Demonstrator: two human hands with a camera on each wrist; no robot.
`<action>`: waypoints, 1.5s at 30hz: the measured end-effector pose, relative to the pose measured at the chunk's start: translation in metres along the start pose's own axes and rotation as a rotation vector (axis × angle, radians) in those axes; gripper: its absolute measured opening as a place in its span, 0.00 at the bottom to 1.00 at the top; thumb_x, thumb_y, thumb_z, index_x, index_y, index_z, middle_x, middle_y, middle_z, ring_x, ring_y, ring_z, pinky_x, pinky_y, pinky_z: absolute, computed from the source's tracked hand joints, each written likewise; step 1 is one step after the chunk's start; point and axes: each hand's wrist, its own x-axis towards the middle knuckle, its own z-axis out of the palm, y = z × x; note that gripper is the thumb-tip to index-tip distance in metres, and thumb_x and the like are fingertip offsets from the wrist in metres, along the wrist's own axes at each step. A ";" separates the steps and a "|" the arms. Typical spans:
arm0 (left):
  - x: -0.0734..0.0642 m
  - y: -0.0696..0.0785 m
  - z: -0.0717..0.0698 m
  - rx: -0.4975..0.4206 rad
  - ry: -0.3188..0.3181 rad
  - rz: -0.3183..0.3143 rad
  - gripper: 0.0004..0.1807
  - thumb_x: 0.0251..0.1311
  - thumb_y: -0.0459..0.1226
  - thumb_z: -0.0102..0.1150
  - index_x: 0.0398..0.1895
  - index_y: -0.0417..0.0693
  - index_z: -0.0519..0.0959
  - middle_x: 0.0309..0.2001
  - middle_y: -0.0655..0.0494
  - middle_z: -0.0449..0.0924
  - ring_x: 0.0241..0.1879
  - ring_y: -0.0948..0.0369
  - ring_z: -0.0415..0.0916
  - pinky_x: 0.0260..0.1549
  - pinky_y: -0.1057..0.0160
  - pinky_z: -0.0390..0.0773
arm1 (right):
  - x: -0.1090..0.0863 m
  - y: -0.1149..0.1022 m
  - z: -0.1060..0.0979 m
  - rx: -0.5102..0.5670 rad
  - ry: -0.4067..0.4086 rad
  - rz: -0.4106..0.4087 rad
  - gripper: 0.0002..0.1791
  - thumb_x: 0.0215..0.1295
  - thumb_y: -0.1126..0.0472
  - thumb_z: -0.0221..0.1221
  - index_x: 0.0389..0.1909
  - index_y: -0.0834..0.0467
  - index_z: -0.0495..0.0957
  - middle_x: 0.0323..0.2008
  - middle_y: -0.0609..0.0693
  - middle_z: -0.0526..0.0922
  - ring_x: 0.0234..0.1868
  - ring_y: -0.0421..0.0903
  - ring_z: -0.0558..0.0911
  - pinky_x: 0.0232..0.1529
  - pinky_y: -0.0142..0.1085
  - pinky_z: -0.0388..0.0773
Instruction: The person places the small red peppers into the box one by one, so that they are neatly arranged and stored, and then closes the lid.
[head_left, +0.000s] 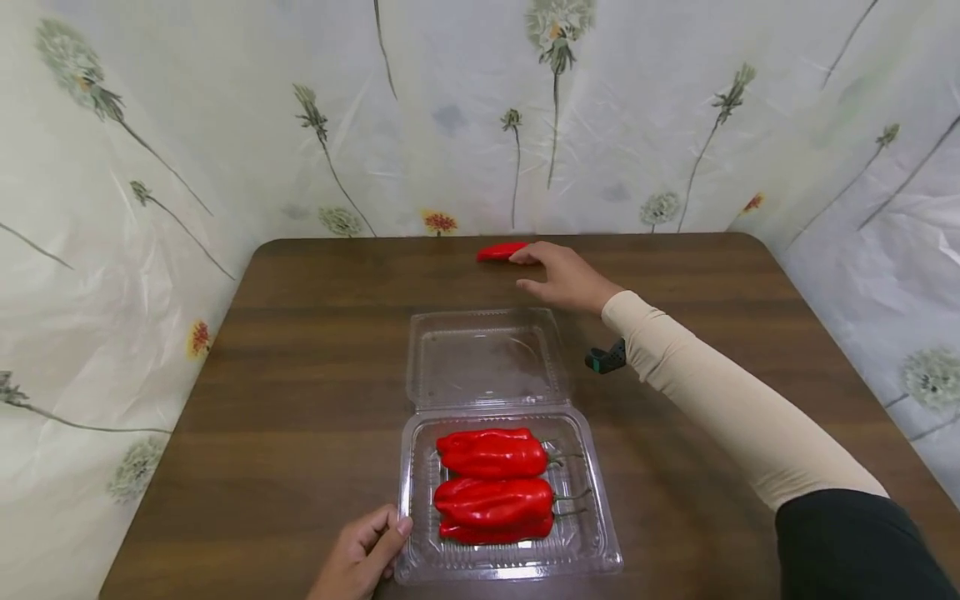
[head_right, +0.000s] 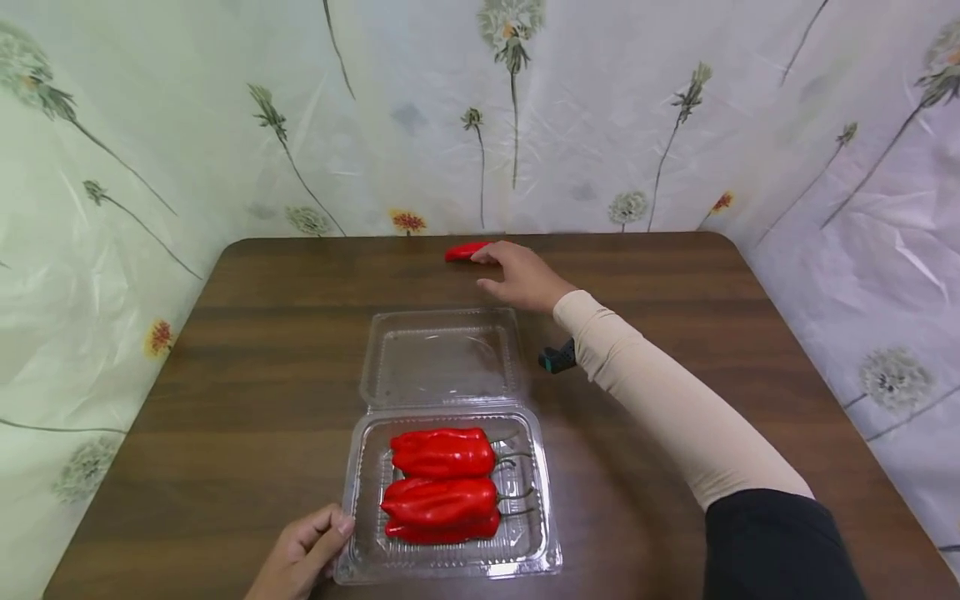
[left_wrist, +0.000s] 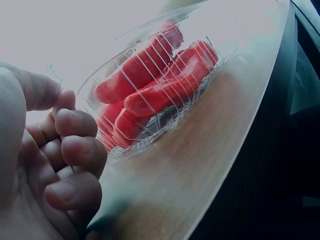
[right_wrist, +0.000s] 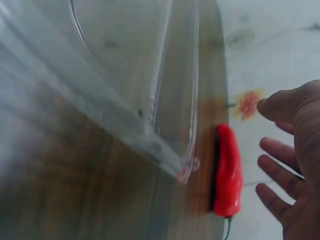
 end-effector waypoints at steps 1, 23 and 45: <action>0.000 0.000 0.000 -0.001 -0.002 -0.002 0.14 0.74 0.26 0.46 0.26 0.44 0.69 0.17 0.48 0.64 0.16 0.63 0.63 0.13 0.66 0.67 | 0.004 0.004 0.001 -0.007 0.007 0.007 0.25 0.69 0.57 0.65 0.64 0.58 0.73 0.63 0.54 0.76 0.66 0.52 0.73 0.68 0.48 0.67; -0.001 0.004 -0.002 -0.004 0.017 -0.160 0.15 0.75 0.31 0.48 0.26 0.43 0.69 0.17 0.46 0.65 0.20 0.72 0.65 0.15 0.69 0.68 | 0.062 0.045 0.011 -0.119 -0.014 0.059 0.28 0.68 0.60 0.63 0.67 0.61 0.70 0.65 0.60 0.73 0.66 0.58 0.69 0.70 0.52 0.63; 0.000 0.004 -0.006 -0.020 0.013 -0.089 0.15 0.74 0.29 0.47 0.25 0.43 0.68 0.16 0.47 0.64 0.18 0.72 0.64 0.12 0.69 0.64 | 0.079 0.057 0.024 -0.212 -0.093 0.126 0.32 0.68 0.58 0.62 0.71 0.60 0.66 0.70 0.61 0.69 0.70 0.60 0.67 0.71 0.53 0.60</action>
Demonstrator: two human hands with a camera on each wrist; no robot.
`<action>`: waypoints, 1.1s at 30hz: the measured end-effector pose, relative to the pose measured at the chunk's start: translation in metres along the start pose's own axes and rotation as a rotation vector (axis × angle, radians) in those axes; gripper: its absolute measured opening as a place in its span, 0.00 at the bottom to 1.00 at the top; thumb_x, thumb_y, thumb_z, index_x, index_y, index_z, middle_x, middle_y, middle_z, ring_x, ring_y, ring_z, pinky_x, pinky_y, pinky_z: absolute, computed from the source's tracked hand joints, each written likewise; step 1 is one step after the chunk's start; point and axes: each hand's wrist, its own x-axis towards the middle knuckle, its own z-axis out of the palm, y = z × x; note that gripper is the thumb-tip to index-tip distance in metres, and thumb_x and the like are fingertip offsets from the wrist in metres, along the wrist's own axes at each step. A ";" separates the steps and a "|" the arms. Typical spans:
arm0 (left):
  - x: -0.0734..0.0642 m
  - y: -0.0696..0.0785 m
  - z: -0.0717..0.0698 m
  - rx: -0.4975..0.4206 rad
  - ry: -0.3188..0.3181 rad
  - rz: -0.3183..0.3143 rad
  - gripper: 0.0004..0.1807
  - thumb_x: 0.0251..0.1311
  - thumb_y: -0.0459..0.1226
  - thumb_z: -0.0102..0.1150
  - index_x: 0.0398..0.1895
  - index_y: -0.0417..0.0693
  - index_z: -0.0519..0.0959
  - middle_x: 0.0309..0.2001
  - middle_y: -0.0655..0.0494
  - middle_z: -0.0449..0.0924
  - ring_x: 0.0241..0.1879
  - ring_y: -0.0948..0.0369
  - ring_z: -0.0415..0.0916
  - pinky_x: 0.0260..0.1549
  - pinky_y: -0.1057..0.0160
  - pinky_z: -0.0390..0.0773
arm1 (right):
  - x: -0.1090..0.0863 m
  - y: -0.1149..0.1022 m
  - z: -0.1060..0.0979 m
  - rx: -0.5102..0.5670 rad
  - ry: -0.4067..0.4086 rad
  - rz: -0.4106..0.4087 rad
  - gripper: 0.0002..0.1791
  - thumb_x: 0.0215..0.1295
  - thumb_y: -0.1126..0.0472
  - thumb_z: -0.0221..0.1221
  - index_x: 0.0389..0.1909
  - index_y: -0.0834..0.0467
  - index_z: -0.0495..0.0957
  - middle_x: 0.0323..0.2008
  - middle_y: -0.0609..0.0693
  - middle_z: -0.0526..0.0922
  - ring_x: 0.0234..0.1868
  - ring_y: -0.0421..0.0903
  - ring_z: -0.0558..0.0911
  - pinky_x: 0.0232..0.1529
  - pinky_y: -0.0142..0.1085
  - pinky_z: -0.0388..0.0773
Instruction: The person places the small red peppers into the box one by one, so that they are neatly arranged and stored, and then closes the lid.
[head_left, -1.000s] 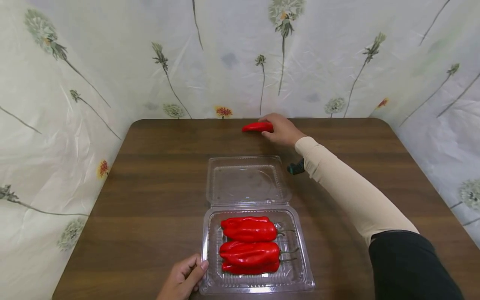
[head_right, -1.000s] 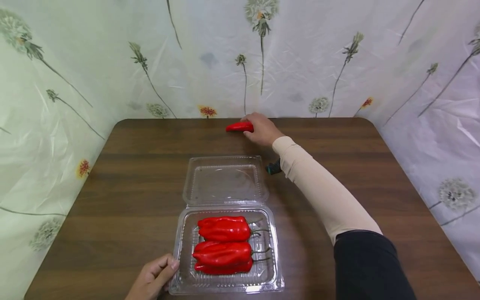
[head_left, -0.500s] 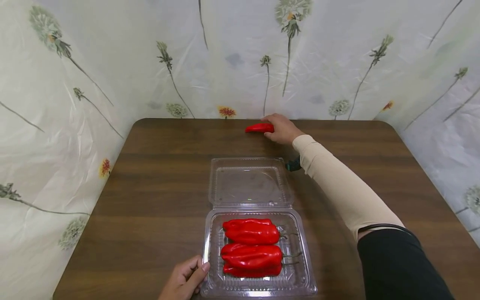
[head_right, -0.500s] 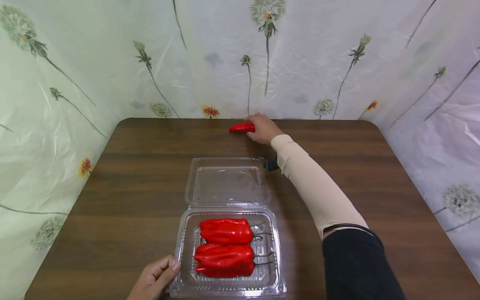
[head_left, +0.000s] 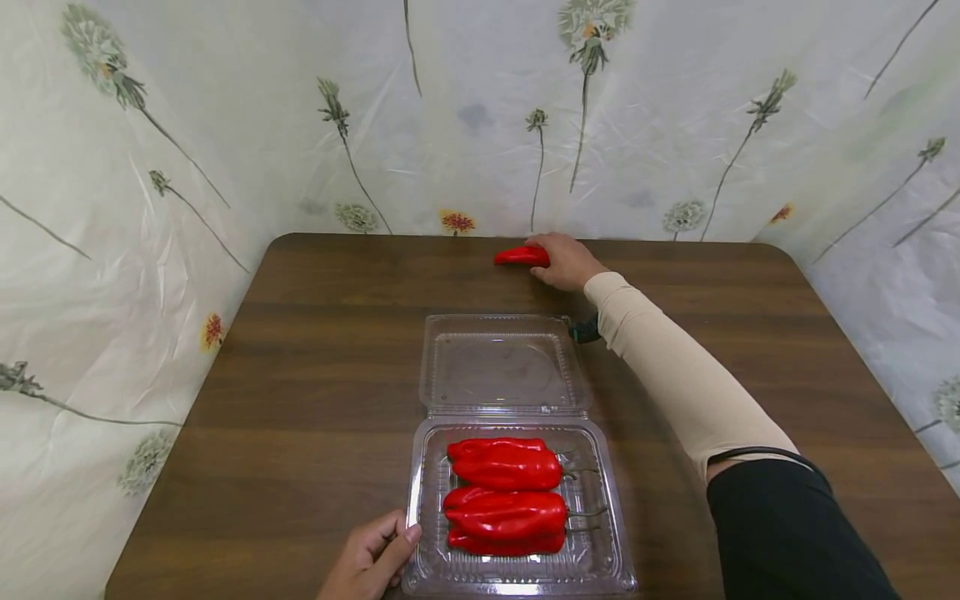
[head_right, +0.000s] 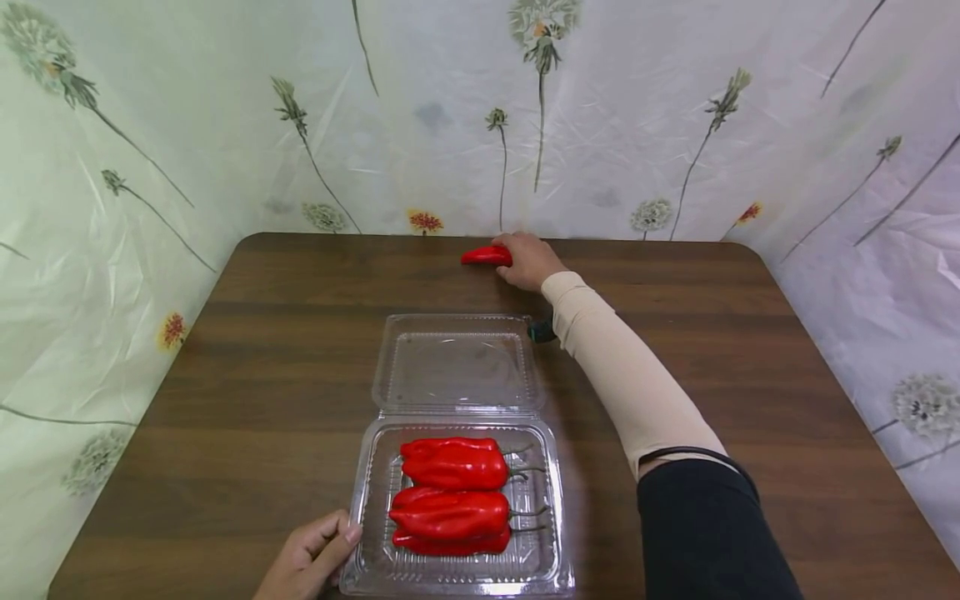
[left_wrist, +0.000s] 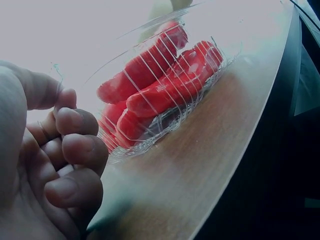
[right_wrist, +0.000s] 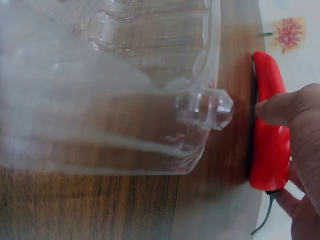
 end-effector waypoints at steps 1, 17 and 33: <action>0.000 0.000 0.000 0.000 -0.001 0.001 0.15 0.74 0.29 0.47 0.25 0.43 0.68 0.16 0.47 0.64 0.19 0.72 0.64 0.12 0.69 0.65 | 0.000 0.000 0.000 0.003 0.001 0.004 0.32 0.68 0.57 0.62 0.71 0.59 0.67 0.70 0.60 0.69 0.70 0.59 0.67 0.71 0.52 0.61; 0.000 0.000 0.000 0.013 0.007 -0.041 0.15 0.75 0.30 0.48 0.25 0.44 0.68 0.17 0.47 0.64 0.20 0.74 0.64 0.13 0.69 0.65 | -0.007 -0.001 0.000 0.093 0.018 0.028 0.27 0.70 0.61 0.60 0.68 0.61 0.69 0.67 0.60 0.72 0.68 0.58 0.69 0.70 0.51 0.62; -0.001 0.004 0.000 0.015 0.009 -0.101 0.15 0.76 0.32 0.47 0.25 0.42 0.68 0.18 0.43 0.65 0.20 0.71 0.65 0.15 0.70 0.66 | -0.020 -0.005 -0.001 0.160 0.067 0.006 0.25 0.71 0.61 0.60 0.67 0.58 0.71 0.64 0.57 0.75 0.60 0.54 0.74 0.64 0.51 0.68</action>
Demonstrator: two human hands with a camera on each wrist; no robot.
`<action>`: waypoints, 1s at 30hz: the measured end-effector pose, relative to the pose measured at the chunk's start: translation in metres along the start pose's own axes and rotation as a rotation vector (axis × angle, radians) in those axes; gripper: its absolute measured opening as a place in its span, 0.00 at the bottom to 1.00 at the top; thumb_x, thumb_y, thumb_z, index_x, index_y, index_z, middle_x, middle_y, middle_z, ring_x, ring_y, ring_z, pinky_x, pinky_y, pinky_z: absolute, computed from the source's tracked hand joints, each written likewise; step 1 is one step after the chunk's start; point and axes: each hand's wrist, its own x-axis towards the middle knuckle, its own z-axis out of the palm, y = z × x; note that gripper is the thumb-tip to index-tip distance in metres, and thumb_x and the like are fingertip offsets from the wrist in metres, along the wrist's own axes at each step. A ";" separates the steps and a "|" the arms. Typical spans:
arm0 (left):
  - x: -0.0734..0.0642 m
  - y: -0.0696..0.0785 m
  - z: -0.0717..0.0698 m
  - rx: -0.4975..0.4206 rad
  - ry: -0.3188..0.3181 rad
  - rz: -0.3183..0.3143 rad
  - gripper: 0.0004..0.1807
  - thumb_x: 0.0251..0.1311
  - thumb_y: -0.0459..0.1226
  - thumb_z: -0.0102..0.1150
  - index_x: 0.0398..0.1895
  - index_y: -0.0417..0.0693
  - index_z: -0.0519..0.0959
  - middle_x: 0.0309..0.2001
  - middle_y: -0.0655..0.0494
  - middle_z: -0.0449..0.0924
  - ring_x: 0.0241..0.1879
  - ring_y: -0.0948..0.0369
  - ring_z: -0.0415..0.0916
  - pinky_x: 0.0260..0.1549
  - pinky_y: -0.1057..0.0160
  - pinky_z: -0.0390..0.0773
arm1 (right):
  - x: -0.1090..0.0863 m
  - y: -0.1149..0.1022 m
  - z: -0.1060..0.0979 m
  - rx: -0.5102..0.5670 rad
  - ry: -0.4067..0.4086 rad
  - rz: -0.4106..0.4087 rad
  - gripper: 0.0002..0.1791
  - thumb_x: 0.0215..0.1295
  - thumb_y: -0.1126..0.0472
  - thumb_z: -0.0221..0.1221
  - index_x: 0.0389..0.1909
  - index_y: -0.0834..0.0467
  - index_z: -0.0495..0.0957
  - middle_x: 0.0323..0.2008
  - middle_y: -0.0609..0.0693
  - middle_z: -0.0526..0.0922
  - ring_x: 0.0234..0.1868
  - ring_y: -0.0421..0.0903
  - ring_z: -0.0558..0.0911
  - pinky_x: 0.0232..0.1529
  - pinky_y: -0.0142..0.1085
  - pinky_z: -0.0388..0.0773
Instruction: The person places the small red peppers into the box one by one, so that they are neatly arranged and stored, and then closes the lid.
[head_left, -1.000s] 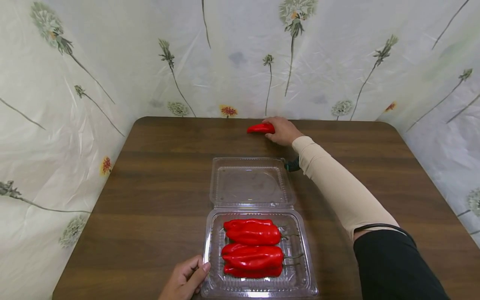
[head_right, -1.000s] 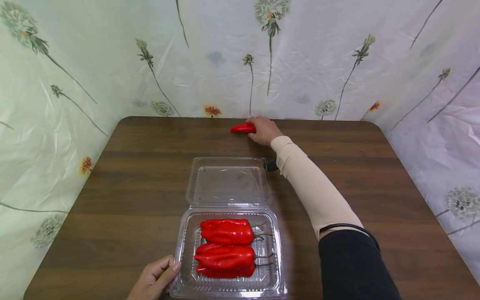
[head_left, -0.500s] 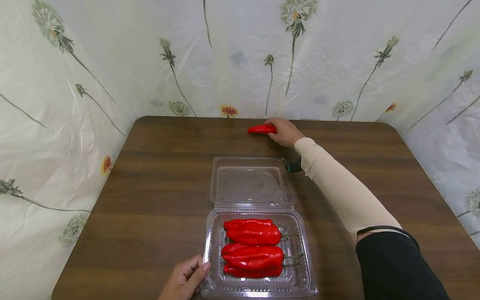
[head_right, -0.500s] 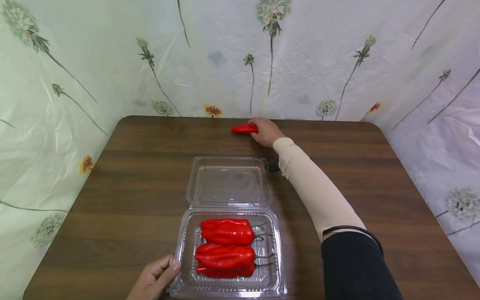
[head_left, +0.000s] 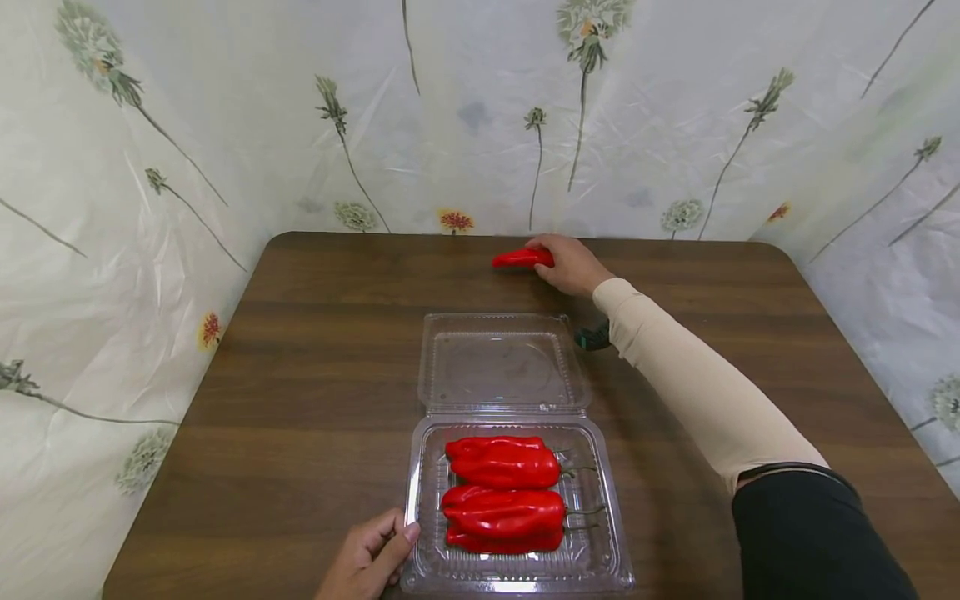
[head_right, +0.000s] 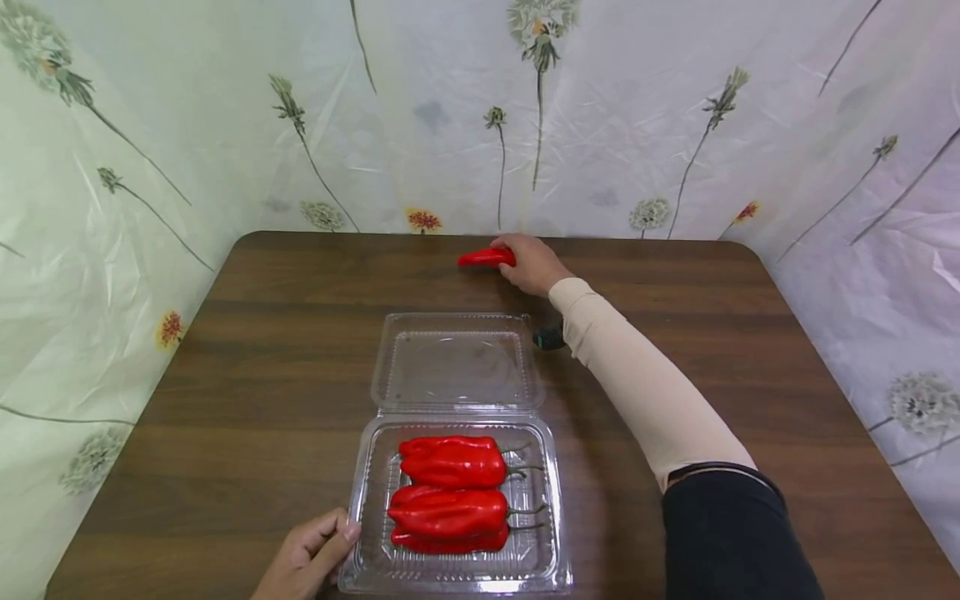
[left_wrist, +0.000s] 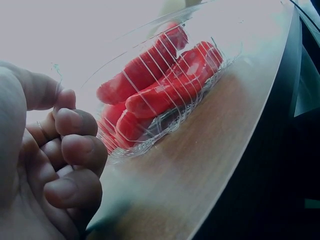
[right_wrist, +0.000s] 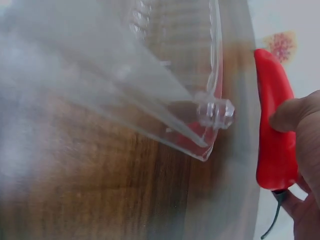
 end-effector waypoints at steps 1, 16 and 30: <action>0.000 0.000 0.000 0.002 0.004 -0.008 0.15 0.76 0.33 0.48 0.25 0.43 0.69 0.18 0.43 0.66 0.20 0.71 0.65 0.16 0.70 0.66 | -0.003 -0.002 -0.001 0.010 0.007 -0.004 0.25 0.71 0.60 0.60 0.67 0.57 0.71 0.63 0.57 0.75 0.58 0.54 0.74 0.63 0.50 0.69; 0.001 -0.006 0.002 -0.003 -0.014 0.147 0.13 0.74 0.27 0.46 0.27 0.43 0.69 0.17 0.47 0.64 0.17 0.64 0.64 0.12 0.67 0.65 | -0.067 -0.041 -0.007 0.114 0.044 -0.068 0.27 0.68 0.62 0.65 0.67 0.52 0.72 0.62 0.51 0.77 0.53 0.50 0.76 0.59 0.48 0.76; 0.000 -0.007 0.005 0.016 -0.004 0.173 0.14 0.74 0.26 0.45 0.26 0.43 0.69 0.19 0.46 0.66 0.17 0.57 0.65 0.15 0.64 0.70 | -0.141 -0.082 -0.001 0.177 0.035 -0.174 0.29 0.62 0.63 0.69 0.64 0.48 0.74 0.55 0.45 0.80 0.48 0.43 0.78 0.51 0.40 0.82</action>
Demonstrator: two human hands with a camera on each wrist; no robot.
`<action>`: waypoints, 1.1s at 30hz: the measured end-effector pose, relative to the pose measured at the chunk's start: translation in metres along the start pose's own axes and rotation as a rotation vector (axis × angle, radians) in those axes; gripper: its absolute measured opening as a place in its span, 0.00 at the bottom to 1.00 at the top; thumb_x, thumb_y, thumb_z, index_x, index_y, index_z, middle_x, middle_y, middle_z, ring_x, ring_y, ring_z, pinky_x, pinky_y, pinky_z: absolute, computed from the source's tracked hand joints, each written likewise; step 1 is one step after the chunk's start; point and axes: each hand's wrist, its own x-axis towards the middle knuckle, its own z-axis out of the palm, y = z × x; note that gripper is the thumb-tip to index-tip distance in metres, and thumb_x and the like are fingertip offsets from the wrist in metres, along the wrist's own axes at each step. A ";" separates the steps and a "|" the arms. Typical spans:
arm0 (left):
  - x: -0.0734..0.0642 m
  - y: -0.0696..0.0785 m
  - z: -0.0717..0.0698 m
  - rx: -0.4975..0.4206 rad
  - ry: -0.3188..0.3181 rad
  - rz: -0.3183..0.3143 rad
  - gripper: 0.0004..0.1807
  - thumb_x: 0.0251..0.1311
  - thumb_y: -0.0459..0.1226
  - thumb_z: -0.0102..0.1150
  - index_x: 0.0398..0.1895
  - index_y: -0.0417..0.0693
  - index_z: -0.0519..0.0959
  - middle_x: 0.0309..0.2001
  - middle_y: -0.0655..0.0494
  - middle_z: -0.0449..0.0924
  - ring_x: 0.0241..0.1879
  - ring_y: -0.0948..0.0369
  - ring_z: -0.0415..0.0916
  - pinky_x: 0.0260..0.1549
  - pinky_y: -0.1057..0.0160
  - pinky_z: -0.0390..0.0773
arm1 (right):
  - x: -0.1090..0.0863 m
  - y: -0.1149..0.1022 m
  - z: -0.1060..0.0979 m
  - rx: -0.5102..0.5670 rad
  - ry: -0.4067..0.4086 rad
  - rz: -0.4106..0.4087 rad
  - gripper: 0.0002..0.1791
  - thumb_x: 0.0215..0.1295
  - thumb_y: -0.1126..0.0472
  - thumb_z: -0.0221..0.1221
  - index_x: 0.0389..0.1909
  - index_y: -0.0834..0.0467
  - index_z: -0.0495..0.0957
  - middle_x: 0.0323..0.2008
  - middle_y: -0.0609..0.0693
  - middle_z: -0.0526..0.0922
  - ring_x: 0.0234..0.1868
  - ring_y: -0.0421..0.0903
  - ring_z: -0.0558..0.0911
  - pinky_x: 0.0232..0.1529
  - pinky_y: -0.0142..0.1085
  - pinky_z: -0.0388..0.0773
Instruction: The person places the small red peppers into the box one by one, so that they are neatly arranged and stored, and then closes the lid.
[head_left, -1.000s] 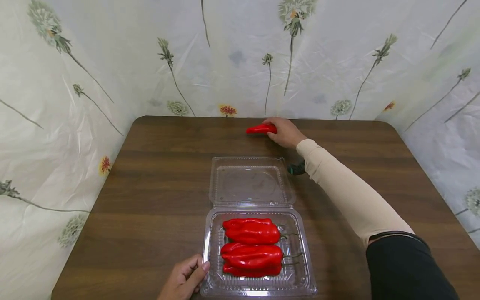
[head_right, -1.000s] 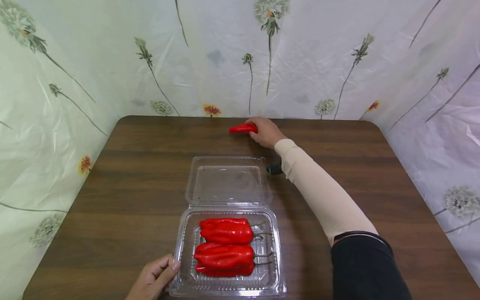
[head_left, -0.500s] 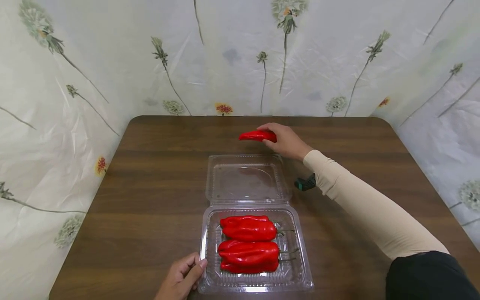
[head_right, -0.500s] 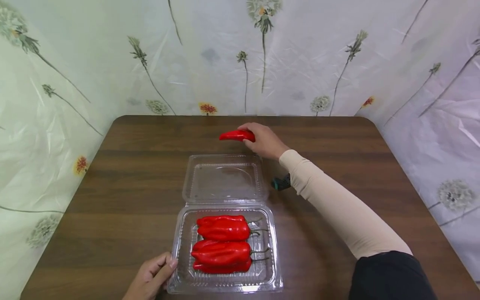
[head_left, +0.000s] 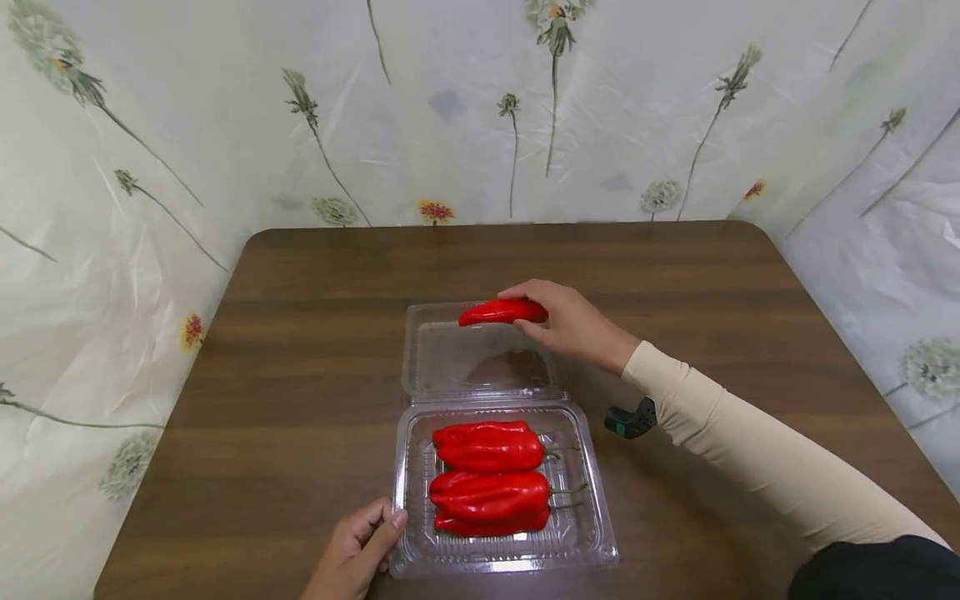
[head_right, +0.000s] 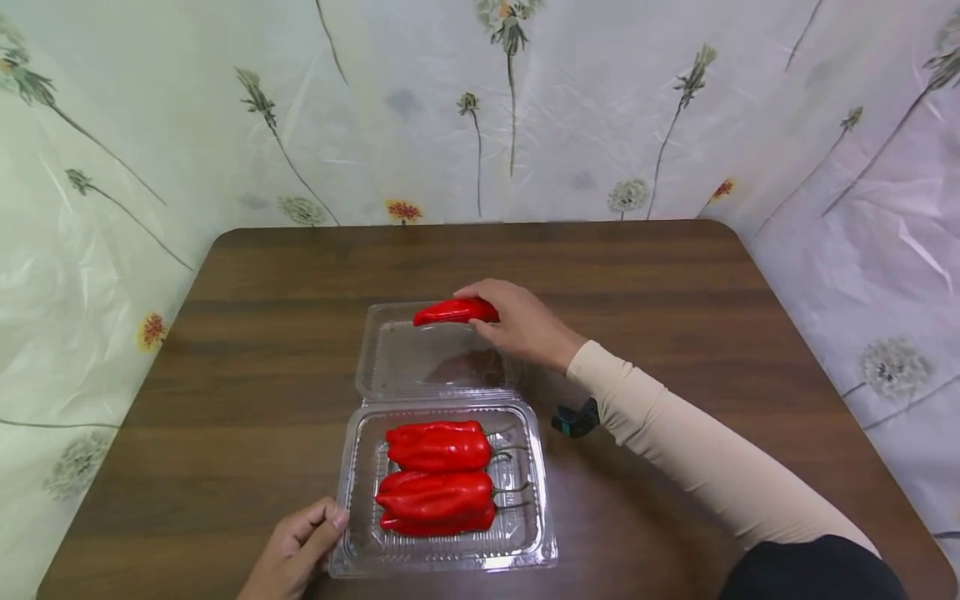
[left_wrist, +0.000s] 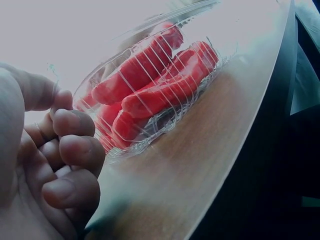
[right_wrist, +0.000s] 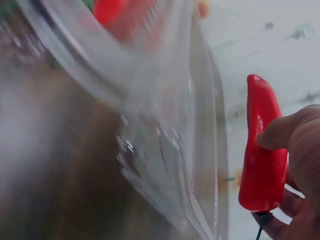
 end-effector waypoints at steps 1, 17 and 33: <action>0.000 0.000 0.000 -0.002 -0.002 0.003 0.14 0.74 0.25 0.45 0.26 0.42 0.69 0.19 0.46 0.66 0.17 0.56 0.65 0.15 0.63 0.70 | -0.005 -0.004 0.001 0.000 -0.001 -0.006 0.29 0.62 0.63 0.69 0.64 0.48 0.74 0.54 0.44 0.81 0.47 0.43 0.79 0.50 0.39 0.82; 0.000 0.001 0.002 -0.043 0.003 -0.022 0.14 0.74 0.26 0.46 0.26 0.40 0.68 0.18 0.44 0.63 0.17 0.50 0.61 0.14 0.66 0.67 | -0.079 -0.063 0.011 0.046 -0.027 -0.132 0.32 0.59 0.62 0.72 0.64 0.47 0.75 0.54 0.40 0.81 0.49 0.38 0.79 0.47 0.34 0.82; -0.001 -0.001 0.003 -0.050 0.008 -0.004 0.14 0.74 0.25 0.45 0.26 0.40 0.67 0.17 0.45 0.62 0.16 0.50 0.59 0.13 0.67 0.65 | -0.129 -0.117 0.023 -0.022 -0.039 -0.341 0.30 0.57 0.59 0.74 0.62 0.49 0.77 0.56 0.44 0.83 0.55 0.42 0.81 0.51 0.38 0.82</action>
